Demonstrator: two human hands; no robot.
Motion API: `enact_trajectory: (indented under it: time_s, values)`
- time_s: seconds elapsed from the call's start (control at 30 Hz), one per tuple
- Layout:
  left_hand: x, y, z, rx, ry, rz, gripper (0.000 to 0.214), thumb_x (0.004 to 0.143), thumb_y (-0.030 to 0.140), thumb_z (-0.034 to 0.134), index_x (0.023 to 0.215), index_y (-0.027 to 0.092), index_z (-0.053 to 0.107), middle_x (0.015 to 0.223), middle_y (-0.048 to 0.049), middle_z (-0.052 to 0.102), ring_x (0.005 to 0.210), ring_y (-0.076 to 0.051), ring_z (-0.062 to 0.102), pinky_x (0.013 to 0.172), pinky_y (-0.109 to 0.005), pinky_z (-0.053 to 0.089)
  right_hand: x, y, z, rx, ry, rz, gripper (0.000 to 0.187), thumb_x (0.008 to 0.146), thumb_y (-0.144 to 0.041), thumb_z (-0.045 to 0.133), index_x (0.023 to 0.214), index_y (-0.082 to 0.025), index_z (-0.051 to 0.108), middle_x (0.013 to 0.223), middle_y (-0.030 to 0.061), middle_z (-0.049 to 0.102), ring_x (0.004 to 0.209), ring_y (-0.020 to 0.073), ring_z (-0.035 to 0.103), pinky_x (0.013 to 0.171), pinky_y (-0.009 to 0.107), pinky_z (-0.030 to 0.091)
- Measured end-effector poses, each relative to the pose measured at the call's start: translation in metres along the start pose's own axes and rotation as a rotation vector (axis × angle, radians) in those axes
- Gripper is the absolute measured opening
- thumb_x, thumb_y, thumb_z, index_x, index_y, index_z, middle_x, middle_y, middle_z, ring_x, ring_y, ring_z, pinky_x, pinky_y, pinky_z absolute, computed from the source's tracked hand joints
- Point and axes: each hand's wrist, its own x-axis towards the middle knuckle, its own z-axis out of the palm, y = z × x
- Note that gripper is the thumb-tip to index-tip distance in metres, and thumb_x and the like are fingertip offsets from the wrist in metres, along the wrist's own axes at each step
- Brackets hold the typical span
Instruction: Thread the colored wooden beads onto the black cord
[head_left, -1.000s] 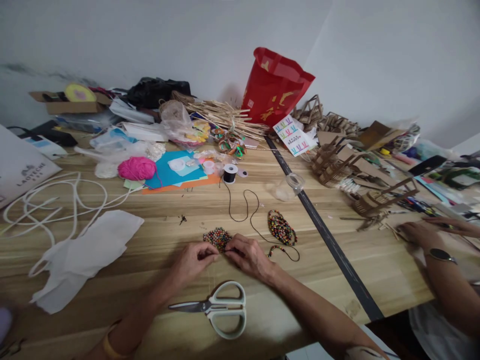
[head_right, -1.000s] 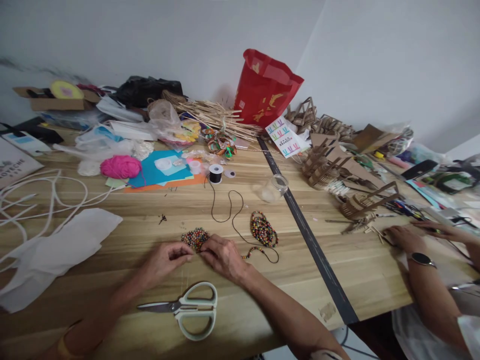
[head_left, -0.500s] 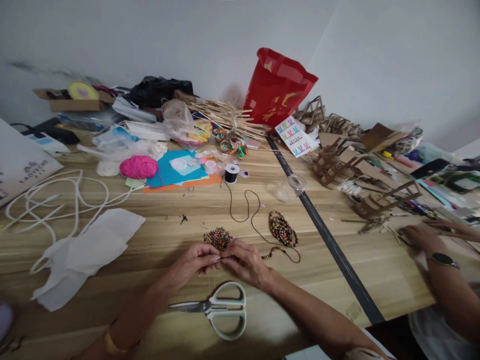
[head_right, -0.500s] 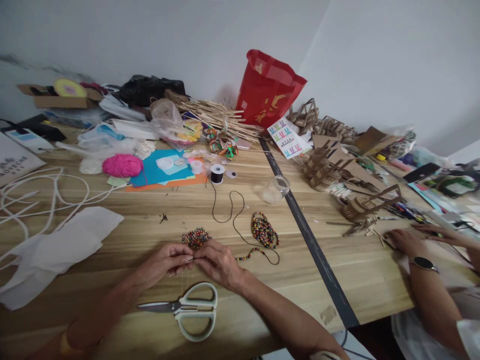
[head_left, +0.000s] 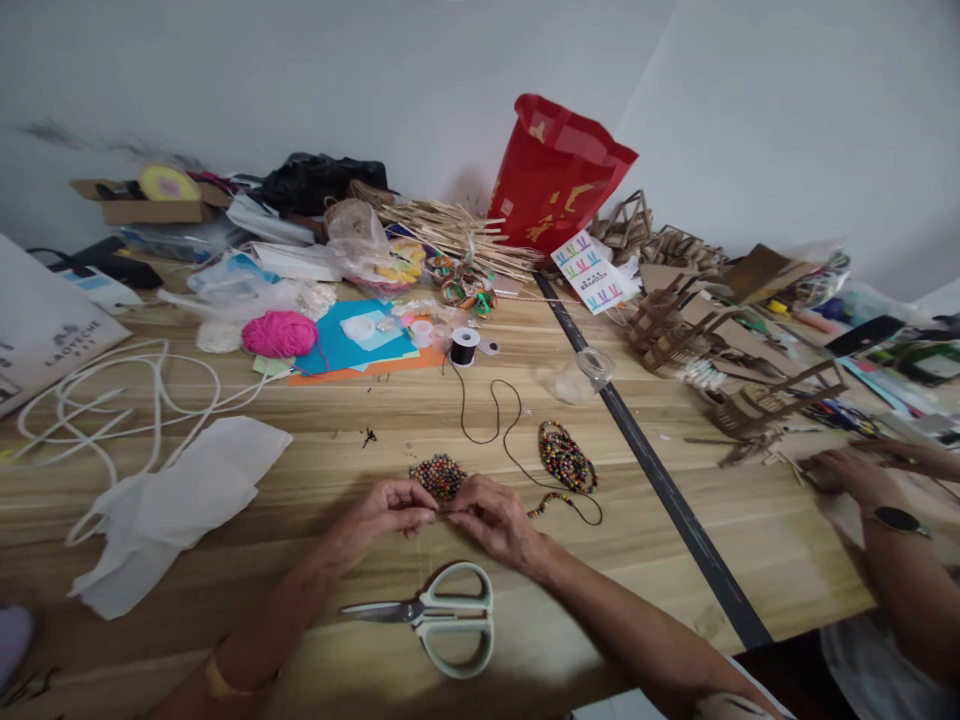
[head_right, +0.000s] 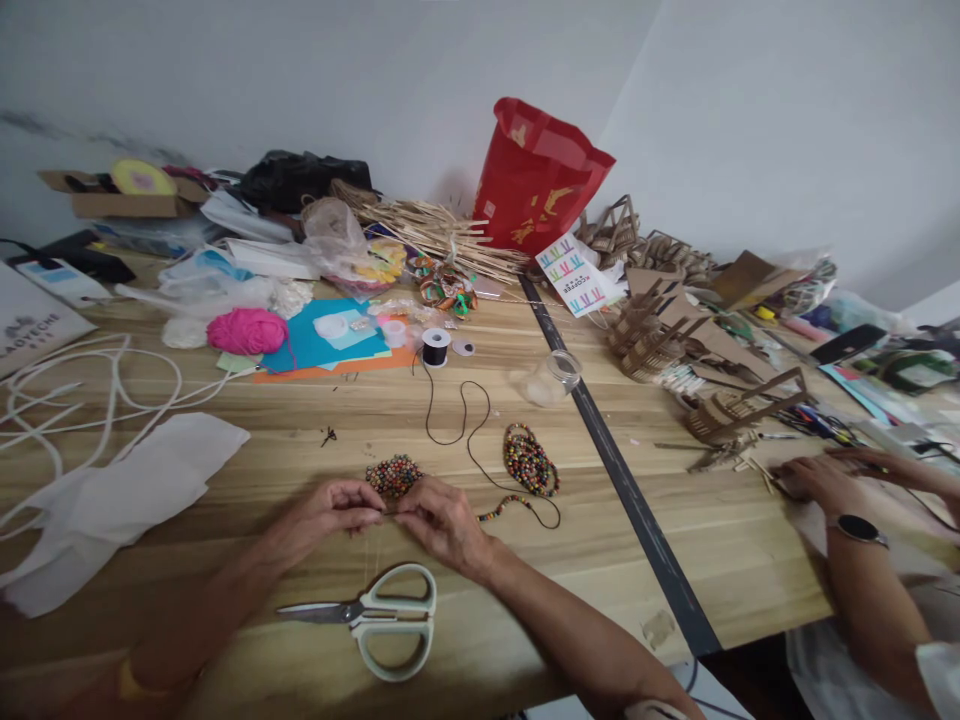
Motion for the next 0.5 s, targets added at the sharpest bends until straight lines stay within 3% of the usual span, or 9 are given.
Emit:
enact_trajectory:
  time_s: [0.5]
  values:
    - [0.0027,-0.0019,-0.0021,0.029,-0.09,0.007,0.022,0.062,0.027,0.077,0.072,0.013,0.064,0.06,0.0028,0.061,0.055,-0.009,0.052,0.056,-0.021,0.04,-0.009,0.0068,0.0064,-0.227,-0.068,-0.169,0.009,0.092,-0.017,0.047,0.091,-0.016,0.056,0.079,0.007,0.061,0.076,0.0164,0.057,0.066,0.027,0.047]
